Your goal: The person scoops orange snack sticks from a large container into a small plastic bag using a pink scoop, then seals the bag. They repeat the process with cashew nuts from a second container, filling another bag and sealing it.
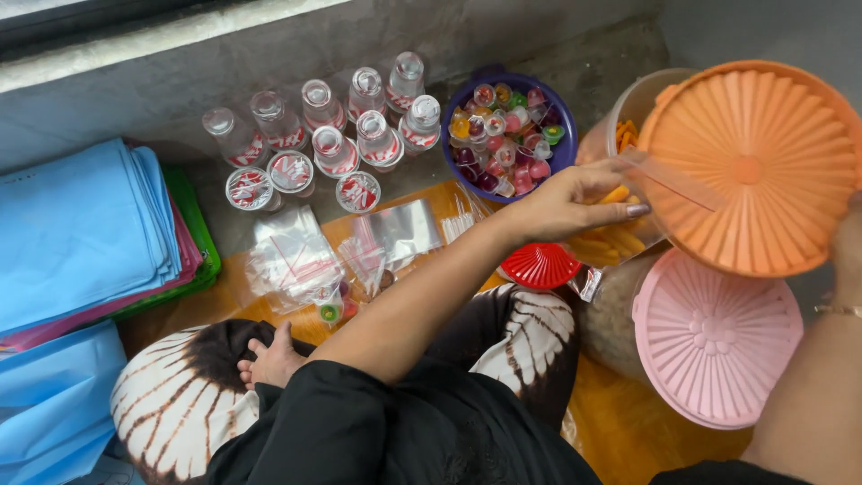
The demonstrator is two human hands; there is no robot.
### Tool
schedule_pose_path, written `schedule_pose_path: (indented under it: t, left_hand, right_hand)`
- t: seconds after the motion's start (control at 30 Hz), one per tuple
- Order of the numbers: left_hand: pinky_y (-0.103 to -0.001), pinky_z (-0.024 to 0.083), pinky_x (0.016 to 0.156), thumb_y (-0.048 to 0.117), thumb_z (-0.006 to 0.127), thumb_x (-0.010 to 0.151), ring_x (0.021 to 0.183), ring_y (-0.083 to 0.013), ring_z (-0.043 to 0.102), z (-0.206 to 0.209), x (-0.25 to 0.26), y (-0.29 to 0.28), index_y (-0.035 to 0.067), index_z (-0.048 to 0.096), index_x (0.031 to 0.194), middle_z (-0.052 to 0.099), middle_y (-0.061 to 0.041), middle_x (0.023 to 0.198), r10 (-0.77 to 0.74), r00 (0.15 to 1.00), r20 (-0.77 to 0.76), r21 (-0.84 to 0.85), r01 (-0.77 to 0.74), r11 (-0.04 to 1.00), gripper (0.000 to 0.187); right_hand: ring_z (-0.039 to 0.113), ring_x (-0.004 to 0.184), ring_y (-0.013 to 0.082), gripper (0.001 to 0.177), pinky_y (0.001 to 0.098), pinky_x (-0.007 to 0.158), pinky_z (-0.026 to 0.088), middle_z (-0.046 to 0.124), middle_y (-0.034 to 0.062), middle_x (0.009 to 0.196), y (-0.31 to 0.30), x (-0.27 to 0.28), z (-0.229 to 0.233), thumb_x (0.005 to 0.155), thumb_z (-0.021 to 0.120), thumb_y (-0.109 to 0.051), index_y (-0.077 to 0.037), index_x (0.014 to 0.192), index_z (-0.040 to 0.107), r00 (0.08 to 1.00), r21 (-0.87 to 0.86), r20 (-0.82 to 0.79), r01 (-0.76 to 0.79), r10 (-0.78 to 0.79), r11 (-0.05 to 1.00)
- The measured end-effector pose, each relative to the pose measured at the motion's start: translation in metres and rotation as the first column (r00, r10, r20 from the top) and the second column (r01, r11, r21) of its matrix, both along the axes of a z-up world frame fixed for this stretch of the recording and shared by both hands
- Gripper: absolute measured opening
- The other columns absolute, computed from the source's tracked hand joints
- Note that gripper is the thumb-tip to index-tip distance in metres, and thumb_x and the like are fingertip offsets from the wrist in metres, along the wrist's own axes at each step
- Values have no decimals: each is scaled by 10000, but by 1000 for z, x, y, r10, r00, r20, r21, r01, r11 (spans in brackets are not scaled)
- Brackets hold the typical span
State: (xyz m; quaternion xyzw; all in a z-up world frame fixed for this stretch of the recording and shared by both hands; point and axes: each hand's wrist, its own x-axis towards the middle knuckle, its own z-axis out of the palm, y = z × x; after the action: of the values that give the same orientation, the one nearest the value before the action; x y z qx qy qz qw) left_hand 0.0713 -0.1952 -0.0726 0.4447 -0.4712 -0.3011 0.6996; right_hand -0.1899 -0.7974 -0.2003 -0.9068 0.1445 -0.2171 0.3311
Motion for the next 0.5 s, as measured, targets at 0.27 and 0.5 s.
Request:
schedule_pose_path:
  t: [0.27, 0.5]
  left_hand:
    - [-368, 298, 1201, 390, 683, 933, 1575, -296, 259, -29, 5, -43, 182, 782, 996, 297, -271, 1653, -39, 991, 125, 169, 17, 985, 239]
    - [-591, 249, 1206, 538, 618, 881, 1579, -397, 219, -38, -2, -58, 243, 773, 960, 282, -208, 1677, -33, 977, 209, 354, -44, 934, 343]
  right_hand:
    - [651, 749, 438, 220, 557, 580, 484, 669, 239, 888, 125, 128, 76, 1137, 595, -110, 70, 1026, 655, 821, -402, -293, 360, -491, 842]
    - [711, 732, 482, 223, 501, 578, 571, 719, 222, 850, 145, 131, 76, 842, 526, -26, 16, 916, 733, 616, -640, -472, 253, -631, 726]
